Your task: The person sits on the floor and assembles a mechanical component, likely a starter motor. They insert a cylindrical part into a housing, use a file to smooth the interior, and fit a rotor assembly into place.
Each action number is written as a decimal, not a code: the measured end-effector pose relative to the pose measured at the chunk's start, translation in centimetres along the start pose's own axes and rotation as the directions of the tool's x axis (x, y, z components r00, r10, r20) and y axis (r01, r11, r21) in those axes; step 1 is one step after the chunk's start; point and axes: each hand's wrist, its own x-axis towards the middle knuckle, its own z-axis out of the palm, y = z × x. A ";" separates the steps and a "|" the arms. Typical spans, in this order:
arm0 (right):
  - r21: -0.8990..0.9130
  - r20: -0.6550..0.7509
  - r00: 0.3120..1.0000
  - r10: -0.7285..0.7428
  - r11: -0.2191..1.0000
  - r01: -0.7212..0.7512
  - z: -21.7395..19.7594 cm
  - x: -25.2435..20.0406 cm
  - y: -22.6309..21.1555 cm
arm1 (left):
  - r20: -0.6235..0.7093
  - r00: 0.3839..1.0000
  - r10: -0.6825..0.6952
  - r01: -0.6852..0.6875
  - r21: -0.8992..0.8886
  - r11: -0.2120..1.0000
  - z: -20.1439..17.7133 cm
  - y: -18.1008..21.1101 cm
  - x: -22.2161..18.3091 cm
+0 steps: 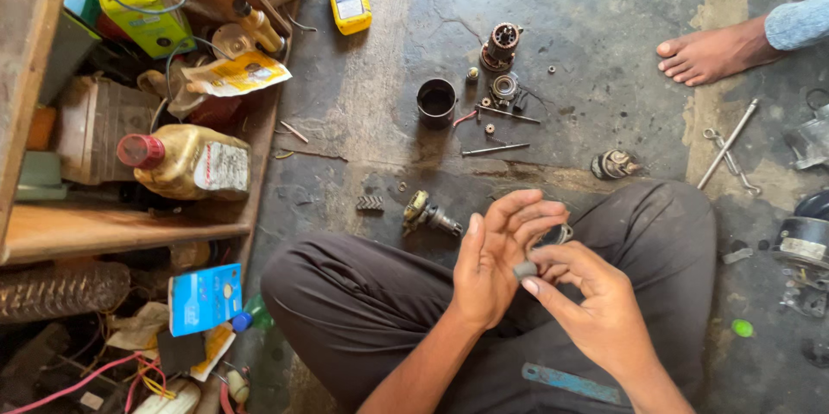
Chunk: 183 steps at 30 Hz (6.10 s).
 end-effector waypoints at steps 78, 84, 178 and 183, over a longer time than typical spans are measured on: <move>-0.596 -0.063 0.972 0.225 0.773 -0.218 1.7 7.4 -8.5 | -0.372 0.914 0.162 0.194 0.751 0.631 -5.5 -2.8 -0.9; -0.768 0.087 0.942 0.325 0.624 -0.145 0.6 9.2 -8.1 | -0.287 0.928 0.237 0.090 0.791 0.605 -5.5 -3.1 -0.7; -0.623 0.211 0.956 0.205 0.781 -0.030 -2.2 8.8 -9.1 | -0.303 0.941 0.150 0.101 0.675 0.731 -5.8 -2.5 -0.3; -0.763 0.208 0.977 0.035 0.631 0.140 -0.7 8.5 -8.1 | -0.316 0.933 0.172 0.108 0.703 0.703 -5.6 -2.7 -0.3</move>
